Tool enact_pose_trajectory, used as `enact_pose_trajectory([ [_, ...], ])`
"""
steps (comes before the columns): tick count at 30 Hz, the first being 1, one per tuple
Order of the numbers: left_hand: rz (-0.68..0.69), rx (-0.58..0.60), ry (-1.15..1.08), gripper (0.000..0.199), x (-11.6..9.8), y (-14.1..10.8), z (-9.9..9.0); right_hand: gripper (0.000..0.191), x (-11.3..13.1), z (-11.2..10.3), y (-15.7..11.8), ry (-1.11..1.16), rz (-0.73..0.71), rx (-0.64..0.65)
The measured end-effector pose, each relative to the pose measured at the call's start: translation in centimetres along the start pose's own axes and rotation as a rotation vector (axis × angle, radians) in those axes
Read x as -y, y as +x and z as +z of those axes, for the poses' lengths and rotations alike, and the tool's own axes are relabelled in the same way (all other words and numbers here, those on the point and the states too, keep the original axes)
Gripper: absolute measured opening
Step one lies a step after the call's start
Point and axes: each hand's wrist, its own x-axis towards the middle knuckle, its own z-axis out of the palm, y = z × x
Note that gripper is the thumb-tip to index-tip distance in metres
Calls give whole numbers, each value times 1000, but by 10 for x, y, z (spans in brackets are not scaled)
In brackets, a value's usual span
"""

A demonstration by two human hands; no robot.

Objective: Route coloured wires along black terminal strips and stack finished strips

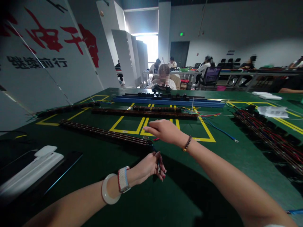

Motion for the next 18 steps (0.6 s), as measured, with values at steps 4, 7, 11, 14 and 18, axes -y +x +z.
enact_pose_trajectory([
  [4, -28, -23, 32, 28, -5, -3, 4, 40, -48, 26, -29, 128, 165, -187],
  [7, -52, -80, 91, 28, -9, -6, 11, 37, -75, 58, -45, 219, 166, -83],
  [11, -92, -118, 209, 32, -14, -9, 12, 44, -83, 81, -55, 451, 321, 56],
  [14, -130, -71, 351, 38, -24, -13, 6, 45, -82, 84, -56, 529, 372, 57],
  [18, -265, -32, 680, 42, -45, -18, -1, 45, -85, 85, -55, 557, 373, 50],
])
